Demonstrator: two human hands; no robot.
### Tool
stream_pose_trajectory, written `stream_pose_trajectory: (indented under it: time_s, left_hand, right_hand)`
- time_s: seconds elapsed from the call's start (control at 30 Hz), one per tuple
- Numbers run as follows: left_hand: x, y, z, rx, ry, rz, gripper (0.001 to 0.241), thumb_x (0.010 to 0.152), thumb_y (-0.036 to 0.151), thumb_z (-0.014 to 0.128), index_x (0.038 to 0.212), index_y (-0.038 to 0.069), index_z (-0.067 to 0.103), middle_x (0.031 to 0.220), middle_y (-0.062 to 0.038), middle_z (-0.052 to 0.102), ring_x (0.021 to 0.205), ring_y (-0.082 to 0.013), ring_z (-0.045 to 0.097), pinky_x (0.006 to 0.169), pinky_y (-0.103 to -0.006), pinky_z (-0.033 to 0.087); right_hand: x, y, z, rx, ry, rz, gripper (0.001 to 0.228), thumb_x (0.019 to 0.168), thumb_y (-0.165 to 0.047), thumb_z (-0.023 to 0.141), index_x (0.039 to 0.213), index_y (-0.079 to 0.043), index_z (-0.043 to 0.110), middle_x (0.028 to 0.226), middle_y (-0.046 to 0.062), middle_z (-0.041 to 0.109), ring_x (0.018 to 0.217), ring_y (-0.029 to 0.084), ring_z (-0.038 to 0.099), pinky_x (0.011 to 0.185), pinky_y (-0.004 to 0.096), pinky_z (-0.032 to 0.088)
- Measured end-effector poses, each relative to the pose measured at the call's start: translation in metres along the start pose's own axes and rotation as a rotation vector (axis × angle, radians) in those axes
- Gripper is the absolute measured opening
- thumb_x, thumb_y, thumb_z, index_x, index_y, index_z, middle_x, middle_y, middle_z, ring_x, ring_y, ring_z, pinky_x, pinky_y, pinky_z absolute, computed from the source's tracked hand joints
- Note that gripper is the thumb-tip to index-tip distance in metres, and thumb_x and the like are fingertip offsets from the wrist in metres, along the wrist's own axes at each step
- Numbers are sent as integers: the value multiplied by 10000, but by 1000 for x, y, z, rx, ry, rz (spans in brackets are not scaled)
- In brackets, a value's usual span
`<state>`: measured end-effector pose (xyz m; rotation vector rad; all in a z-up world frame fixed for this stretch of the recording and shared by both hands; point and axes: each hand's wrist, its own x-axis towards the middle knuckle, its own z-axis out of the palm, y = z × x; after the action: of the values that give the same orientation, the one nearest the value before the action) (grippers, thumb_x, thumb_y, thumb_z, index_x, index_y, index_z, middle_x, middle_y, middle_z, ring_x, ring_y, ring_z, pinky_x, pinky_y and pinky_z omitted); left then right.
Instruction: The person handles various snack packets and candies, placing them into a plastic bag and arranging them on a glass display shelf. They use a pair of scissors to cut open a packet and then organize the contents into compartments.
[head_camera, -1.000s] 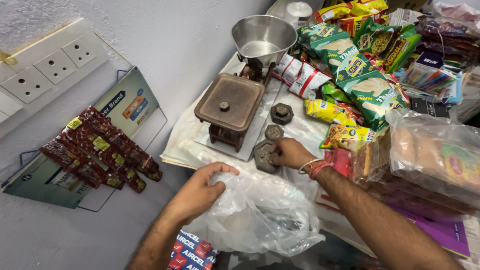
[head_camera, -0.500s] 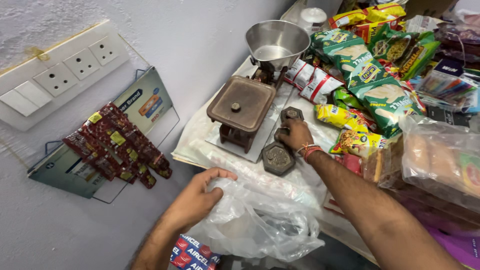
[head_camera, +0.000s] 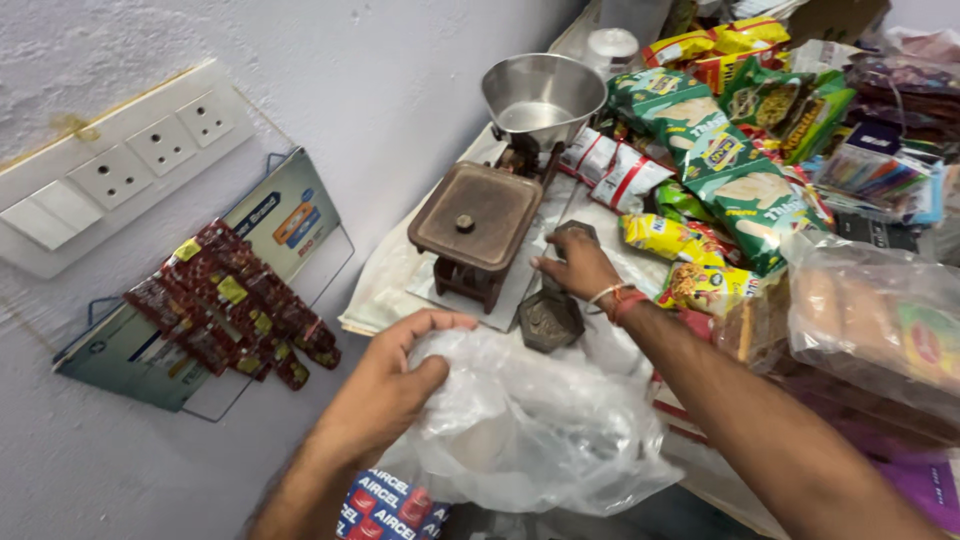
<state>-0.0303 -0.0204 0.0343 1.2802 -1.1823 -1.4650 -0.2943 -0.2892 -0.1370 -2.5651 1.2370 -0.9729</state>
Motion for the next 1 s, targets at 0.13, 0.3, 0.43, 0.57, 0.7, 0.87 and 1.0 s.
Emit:
stream_pose_trajectory:
  time_s: [0.13,0.3,0.43,0.57,0.7,0.87,1.0]
  left_hand:
    - [-2,38,22,-159,26,147,490,817,-97,538,1273,29,666,960,-40,698,739,-71,608,643,-221,516]
    - [9,78,54,-307,68,360,472,785,-123,483,1213,-2,640,1047,-6,697,811,-49,632,702,-203,532]
    - [22,101,76,-421,-42,603,386,893,-105,477,1196,-37,705,888,14,627,656,-1,515,572,-177,453]
    - [38,104,95,-422,34,554,367,916,-92,454,1168,-64,719,772,-9,628,547,-9,476,511,-202,460]
    - [56,73,121,-282,137,597,420,855,-70,547,1242,-41,709,942,-28,645,713,-72,518,625,-227,447]
    - [87,-7,162,312,465,659,550,798,51,671,1335,-35,589,1296,-227,545,1243,-358,532,1100,-418,410]
    - [103,-60,175,480,461,461,702,734,80,755,1375,-45,496,1280,-272,492,1236,-450,456,1075,-468,364]
  right_hand:
    - [-1,-98,-101,798,-212,354,303,962,-313,715,1081,-40,662,997,147,637,826,110,563,732,317,489]
    - [-5,-146,-246,602,-475,-290,200,1028,-264,652,1003,-89,746,1532,217,514,1392,276,459,1033,460,407]
    - [10,-153,-274,-344,-627,47,373,903,-474,728,1236,-306,733,1305,44,701,1221,278,661,1006,497,505]
    - [31,-130,-294,-745,-479,237,717,735,-459,827,1402,-344,589,1390,135,539,1266,380,555,969,615,466]
    - [51,-87,-301,-953,-411,111,868,686,-270,832,1496,-243,521,1357,209,540,1242,424,560,899,659,484]
    - [54,-12,-252,-1042,-578,-160,682,690,-279,849,1328,-270,606,1511,178,404,1283,395,533,925,687,464]
    - [23,39,-195,-890,-821,-35,829,666,-252,888,1414,-351,544,1494,124,427,1264,399,565,871,616,555]
